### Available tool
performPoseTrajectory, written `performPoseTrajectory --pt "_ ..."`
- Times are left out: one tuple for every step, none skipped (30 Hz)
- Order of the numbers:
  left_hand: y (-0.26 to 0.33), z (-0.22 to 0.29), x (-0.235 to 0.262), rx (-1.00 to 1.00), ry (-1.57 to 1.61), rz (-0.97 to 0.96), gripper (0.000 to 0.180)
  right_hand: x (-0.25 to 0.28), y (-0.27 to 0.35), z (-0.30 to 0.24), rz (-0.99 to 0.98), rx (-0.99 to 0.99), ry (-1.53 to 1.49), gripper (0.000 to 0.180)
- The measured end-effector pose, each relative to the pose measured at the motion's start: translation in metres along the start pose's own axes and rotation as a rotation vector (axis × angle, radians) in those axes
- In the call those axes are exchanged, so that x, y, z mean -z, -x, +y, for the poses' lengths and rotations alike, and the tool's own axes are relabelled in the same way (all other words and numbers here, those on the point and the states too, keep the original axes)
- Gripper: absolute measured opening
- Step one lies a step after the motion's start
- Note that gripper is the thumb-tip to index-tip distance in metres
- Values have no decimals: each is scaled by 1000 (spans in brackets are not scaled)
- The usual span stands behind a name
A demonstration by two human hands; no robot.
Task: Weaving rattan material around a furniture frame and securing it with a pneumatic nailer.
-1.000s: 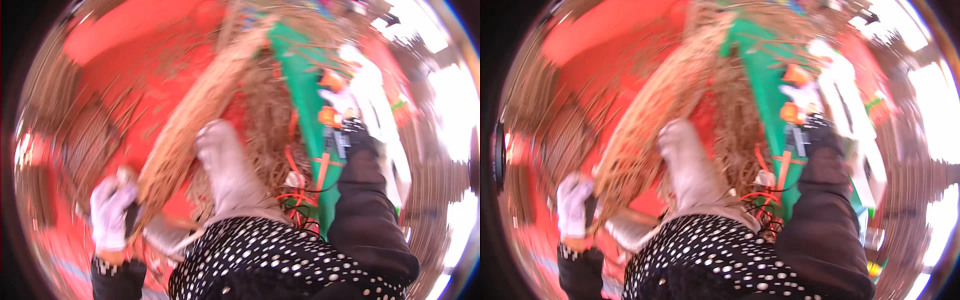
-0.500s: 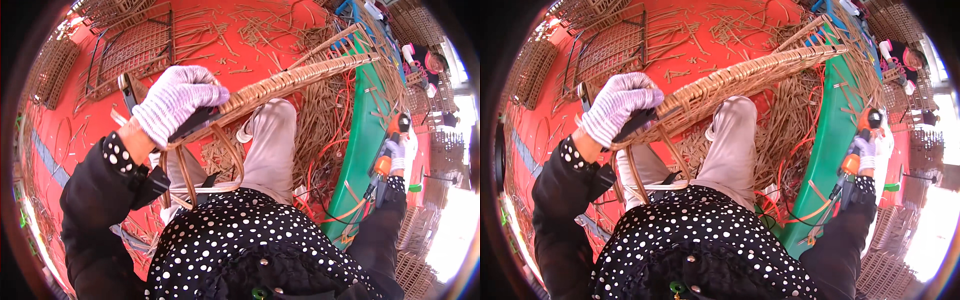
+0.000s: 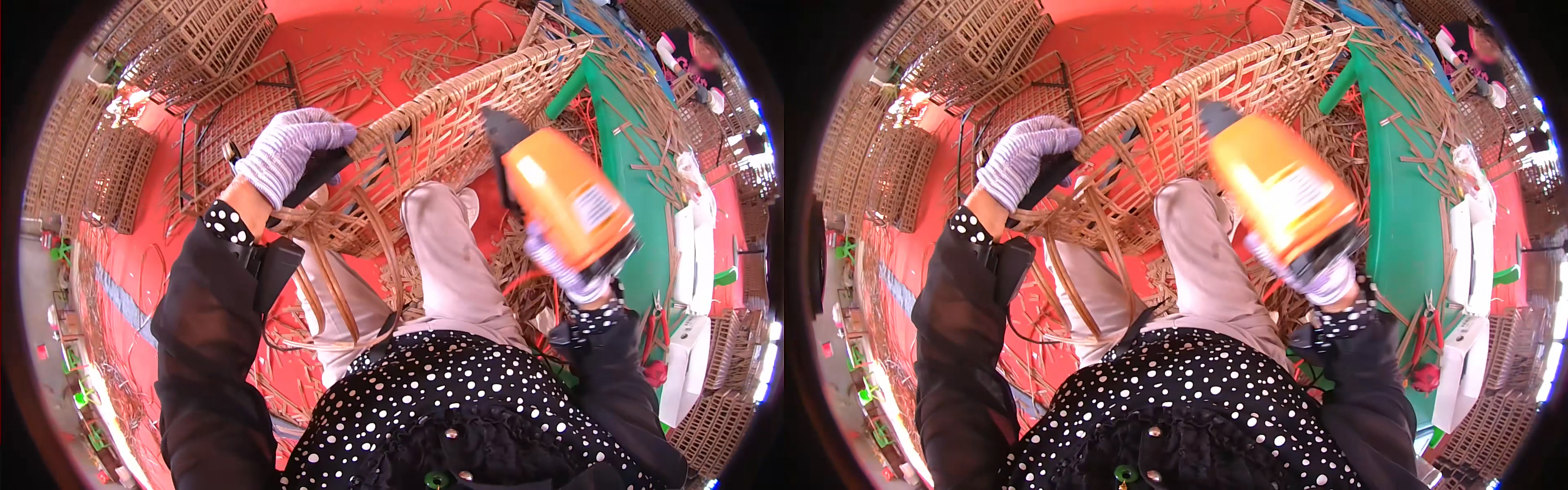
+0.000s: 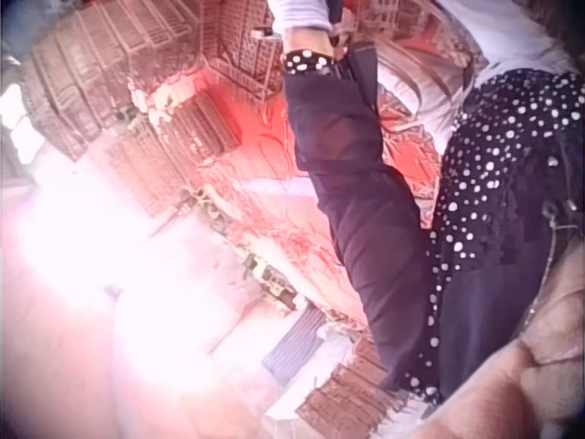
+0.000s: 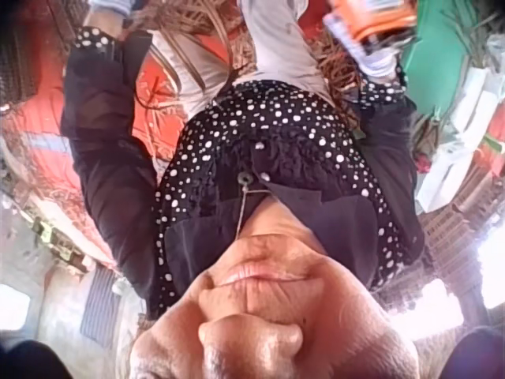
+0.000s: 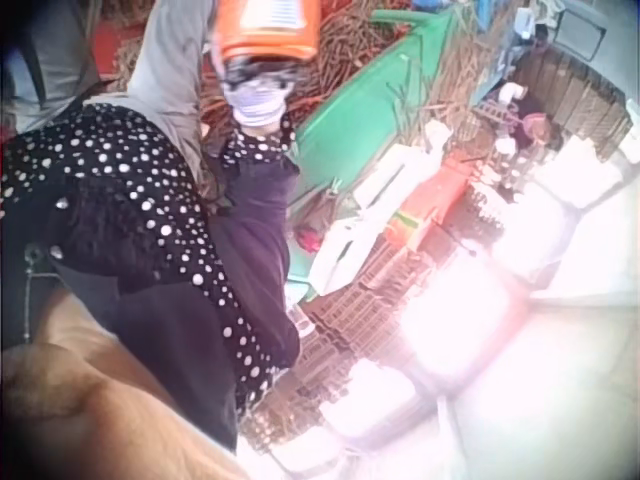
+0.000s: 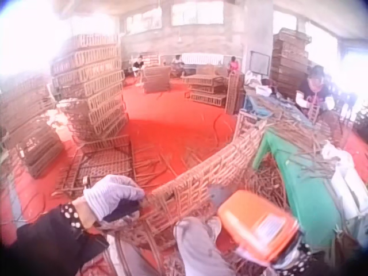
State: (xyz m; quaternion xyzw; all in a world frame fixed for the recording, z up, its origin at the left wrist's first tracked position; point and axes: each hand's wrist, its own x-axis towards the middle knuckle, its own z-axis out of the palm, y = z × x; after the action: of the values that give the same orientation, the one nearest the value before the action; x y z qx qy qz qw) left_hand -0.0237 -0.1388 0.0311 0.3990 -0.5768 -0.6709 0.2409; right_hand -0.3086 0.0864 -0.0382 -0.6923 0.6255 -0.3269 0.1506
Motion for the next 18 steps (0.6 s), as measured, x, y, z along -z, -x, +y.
performPoseTrajectory --pt "3 2 2 7 -42 10 12 -11 -8 -7 2 11 -17 50" --pt "4 5 1 12 -83 4 13 -21 -14 -19 -68 -43 -501 47" --pt "4 8 -3 -28 -113 8 15 -29 -19 -31 -139 -92 -986 45" --pt "3 8 -5 -25 -125 9 15 -37 -24 -42 -214 -139 -1472 44" --pt "2 8 -7 -31 -124 4 15 -42 -27 -49 -293 -183 -1959 43" --pt "5 5 -3 -28 -125 24 15 -49 -30 -54 -203 -681 -2044 40" --pt "8 0 2 -76 -141 40 17 -60 -32 -50 -230 -681 -2063 40" --pt "3 -3 2 -69 -143 37 17 -73 -30 -39 -226 -641 -1885 40" --pt "1 0 -1 -67 -145 34 17 -85 -26 -28 -220 -595 -1707 41" --pt "5 -1 0 -57 -150 49 17 -104 -21 -18 -232 -547 -1539 42" --pt "0 -2 0 -89 -165 32 18 -116 -17 -8 -222 -504 -1357 43" --pt "-3 -4 -1 -87 -165 24 18 -127 -13 1 -215 -510 -1357 43" --pt "-1 -4 -1 -144 -249 27 17 -140 -11 8 -161 -564 -1433 43" --pt "0 -5 0 -201 -331 26 17 -148 -9 11 -104 -622 -1503 43" --pt "1 -5 0 -198 -331 31 17 -152 -10 14 -89 -570 -1434 43" --pt "0 -3 1 -124 -235 37 17 -156 -12 15 -89 -487 -1328 44" --pt "-1 -2 1 -51 -139 43 17 -158 -14 15 -82 -415 -1237 44" --pt "0 -1 0 -51 -139 41 17 -160 -16 16 -77 -350 -1157 45"
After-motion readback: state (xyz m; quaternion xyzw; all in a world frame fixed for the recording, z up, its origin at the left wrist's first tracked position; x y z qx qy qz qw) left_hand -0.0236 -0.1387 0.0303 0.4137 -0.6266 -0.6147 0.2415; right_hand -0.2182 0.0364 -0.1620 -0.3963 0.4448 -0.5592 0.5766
